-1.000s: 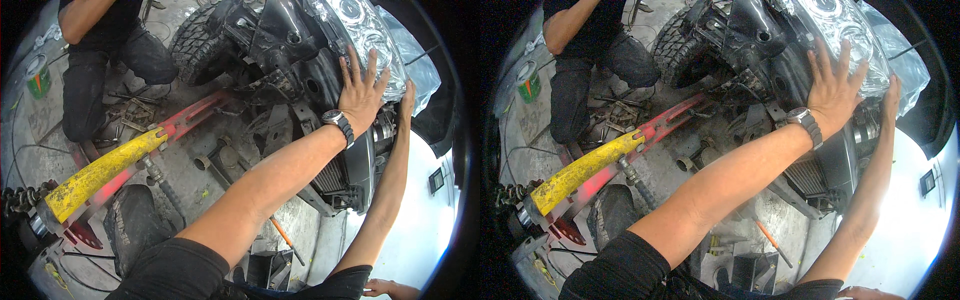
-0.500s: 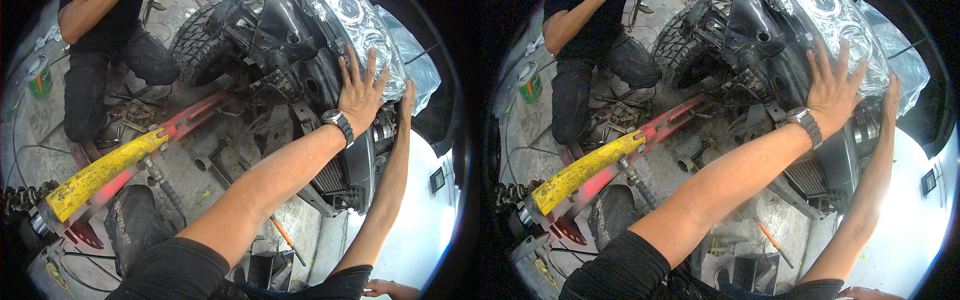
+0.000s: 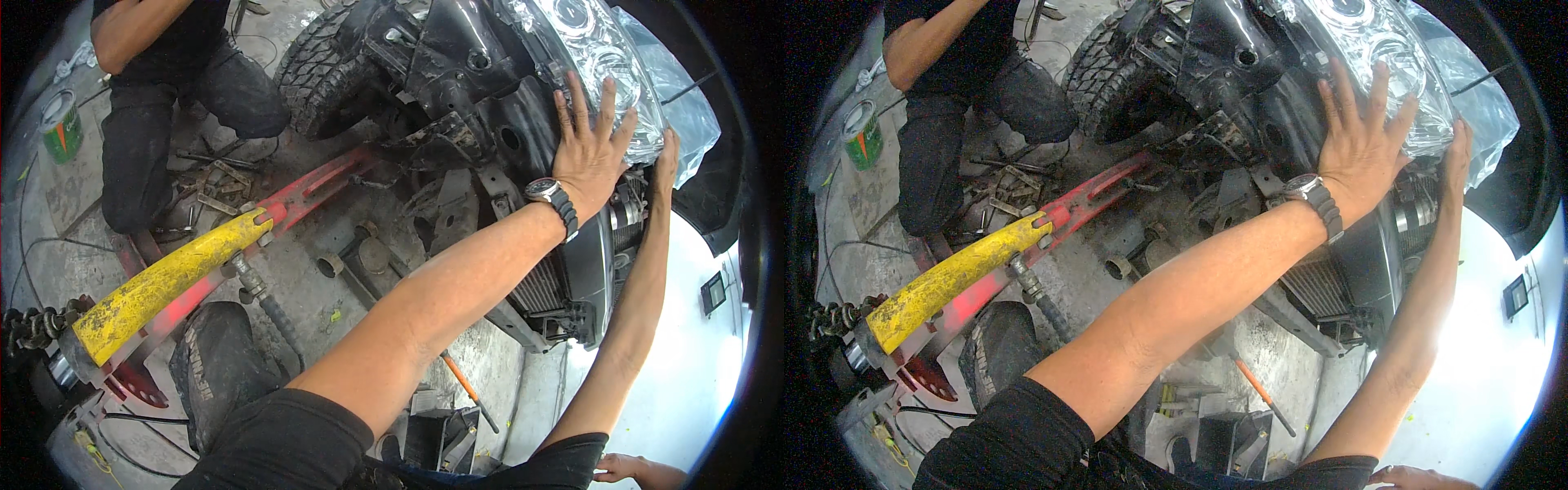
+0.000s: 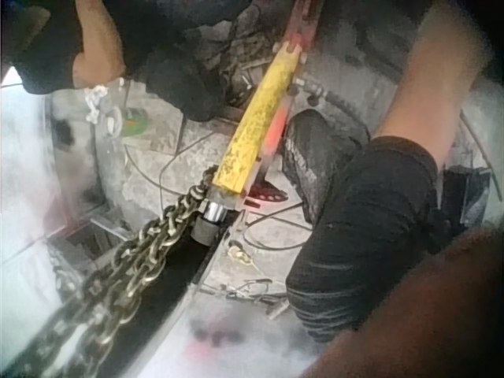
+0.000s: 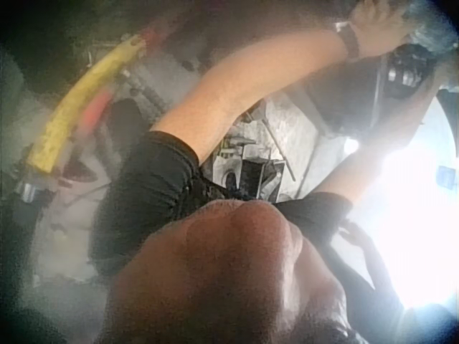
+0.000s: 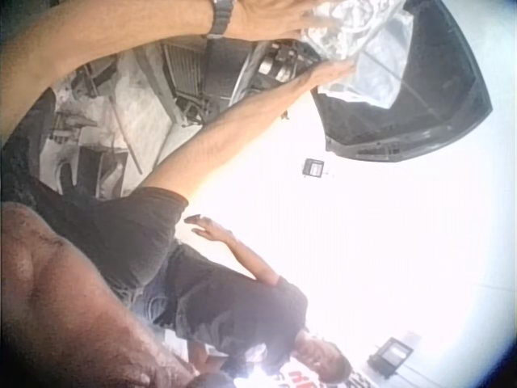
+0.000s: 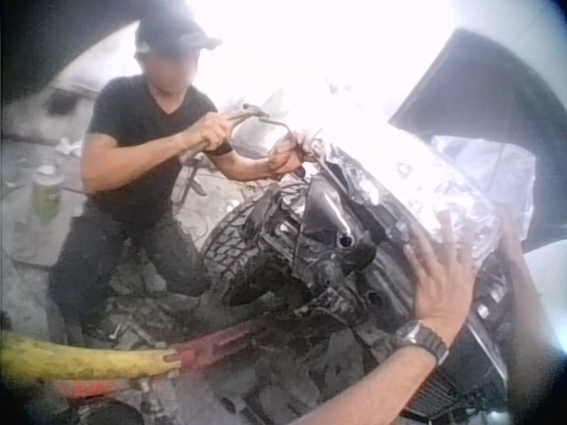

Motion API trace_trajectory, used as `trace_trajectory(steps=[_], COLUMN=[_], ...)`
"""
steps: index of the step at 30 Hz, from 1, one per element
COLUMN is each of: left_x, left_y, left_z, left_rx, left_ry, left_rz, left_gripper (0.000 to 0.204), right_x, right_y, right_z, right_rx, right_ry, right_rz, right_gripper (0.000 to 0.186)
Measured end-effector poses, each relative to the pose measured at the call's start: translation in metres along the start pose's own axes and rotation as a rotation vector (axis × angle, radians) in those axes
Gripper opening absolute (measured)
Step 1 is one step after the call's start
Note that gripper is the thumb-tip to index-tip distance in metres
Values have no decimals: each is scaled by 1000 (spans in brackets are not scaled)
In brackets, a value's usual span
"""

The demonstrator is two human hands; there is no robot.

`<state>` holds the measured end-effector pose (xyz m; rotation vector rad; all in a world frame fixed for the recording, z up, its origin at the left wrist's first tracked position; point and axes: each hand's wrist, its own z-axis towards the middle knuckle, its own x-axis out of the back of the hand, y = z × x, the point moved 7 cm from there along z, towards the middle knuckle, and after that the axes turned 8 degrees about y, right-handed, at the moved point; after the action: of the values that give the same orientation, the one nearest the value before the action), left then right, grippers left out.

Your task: The person sorts through fasteners in a parts tray and then fits a headlight assembly onto a vehicle's front frame. The person works with others to position the headlight and check its fit against the vehicle body.

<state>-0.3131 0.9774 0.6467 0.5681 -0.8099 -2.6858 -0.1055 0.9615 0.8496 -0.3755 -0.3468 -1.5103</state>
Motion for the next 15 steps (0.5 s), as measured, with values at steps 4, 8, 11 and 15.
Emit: trace_trajectory(steps=[4, 8, 11, 15], left_x=[0, 1, 1, 0], left_y=[-1, 1, 0, 0], left_z=[0, 0, 0, 0], left_rx=[-4, -3, -4, -8], left_ry=[16, 20, 15, 24], left_rz=[15, 15, 19, 28], left_gripper=[70, 71, 70, 70], right_x=[0, 2, 1, -2], right_y=[-5, -3, -3, -2], right_z=[-2, 0, 0, -2], right_rx=[31, 34, 14, -42], right_ry=[5, -1, 1, -26], right_rz=[-28, -49, -28, 15], right_gripper=[54, 54, 54, 54])
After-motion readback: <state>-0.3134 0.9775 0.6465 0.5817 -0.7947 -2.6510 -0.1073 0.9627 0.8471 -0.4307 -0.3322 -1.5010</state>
